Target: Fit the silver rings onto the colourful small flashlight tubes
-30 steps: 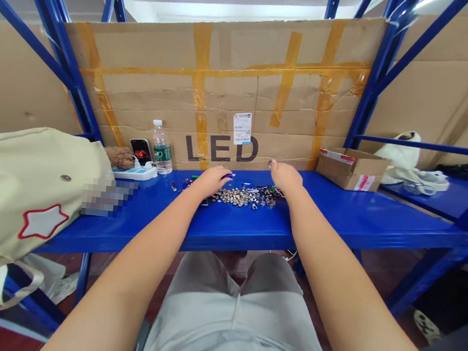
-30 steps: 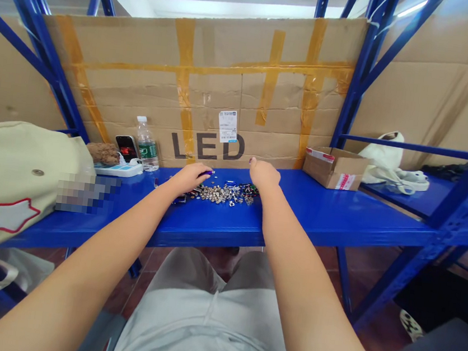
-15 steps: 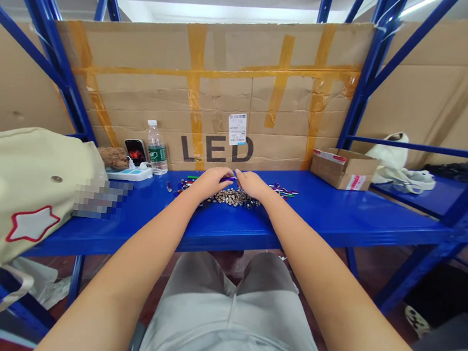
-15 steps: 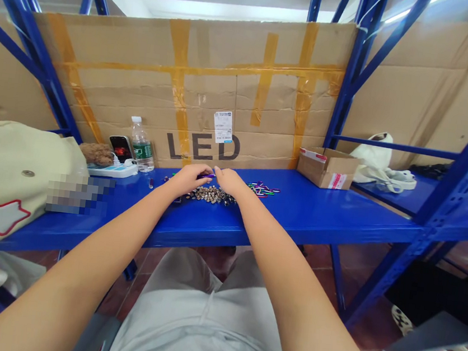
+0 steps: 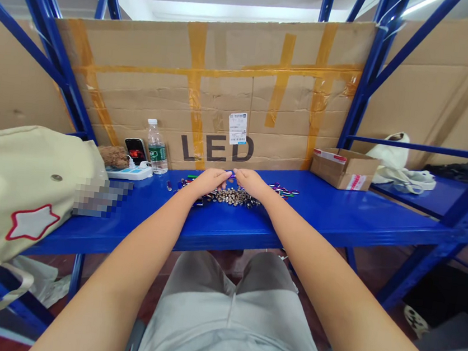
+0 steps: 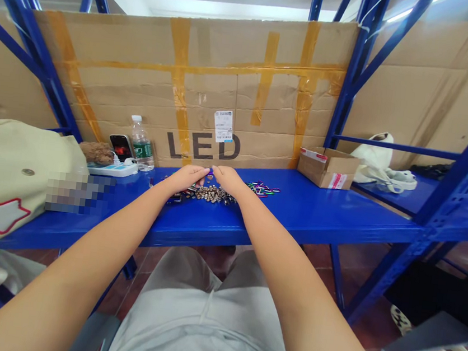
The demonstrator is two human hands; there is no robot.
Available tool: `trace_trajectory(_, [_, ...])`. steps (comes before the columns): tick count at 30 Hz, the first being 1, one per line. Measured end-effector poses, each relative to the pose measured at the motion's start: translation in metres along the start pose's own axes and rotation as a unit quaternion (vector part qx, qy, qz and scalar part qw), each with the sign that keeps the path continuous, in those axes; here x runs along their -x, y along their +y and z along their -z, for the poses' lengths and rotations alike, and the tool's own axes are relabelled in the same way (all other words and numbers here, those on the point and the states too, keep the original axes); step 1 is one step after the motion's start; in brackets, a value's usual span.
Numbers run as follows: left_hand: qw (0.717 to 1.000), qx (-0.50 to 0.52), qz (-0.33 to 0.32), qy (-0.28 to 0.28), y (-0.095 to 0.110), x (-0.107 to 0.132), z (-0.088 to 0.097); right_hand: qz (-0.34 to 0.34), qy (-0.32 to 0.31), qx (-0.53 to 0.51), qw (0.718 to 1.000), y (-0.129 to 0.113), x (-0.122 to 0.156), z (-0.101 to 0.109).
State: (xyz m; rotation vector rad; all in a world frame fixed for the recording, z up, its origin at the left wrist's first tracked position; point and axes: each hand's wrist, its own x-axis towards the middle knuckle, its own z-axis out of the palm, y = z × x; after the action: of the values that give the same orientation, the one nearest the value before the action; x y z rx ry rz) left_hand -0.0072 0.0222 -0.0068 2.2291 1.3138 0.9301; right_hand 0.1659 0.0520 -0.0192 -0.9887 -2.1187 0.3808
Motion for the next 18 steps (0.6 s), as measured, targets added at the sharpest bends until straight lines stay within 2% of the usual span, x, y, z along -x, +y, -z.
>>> trace_trajectory(3, [0.990, 0.123, 0.058, -0.034, 0.0008, 0.0004, 0.0003, 0.051, 0.015, 0.062, 0.997, -0.0029, 0.0010, 0.0027])
trace_trajectory(7, [0.957, 0.249, 0.118, -0.088, 0.0049, 0.0041, 0.0045, 0.057, 0.040, 0.070, 0.995, -0.0066, 0.0025, 0.0025])
trace_trajectory(9, [0.958, 0.247, 0.121, -0.075, 0.0065, 0.0056, 0.0055, 0.043, 0.044, 0.054, 0.997, -0.0077, 0.0033, 0.0013])
trace_trajectory(13, [0.980, 0.173, 0.097, -0.020, 0.0067, 0.0052, 0.0039, 0.020, 0.035, 0.038, 0.998, -0.0072, 0.0047, -0.0002])
trace_trajectory(18, [0.984, 0.150, 0.093, -0.011, 0.0064, 0.0044, 0.0046, 0.042, 0.047, 0.033, 0.997, -0.0062, 0.0057, -0.0006])
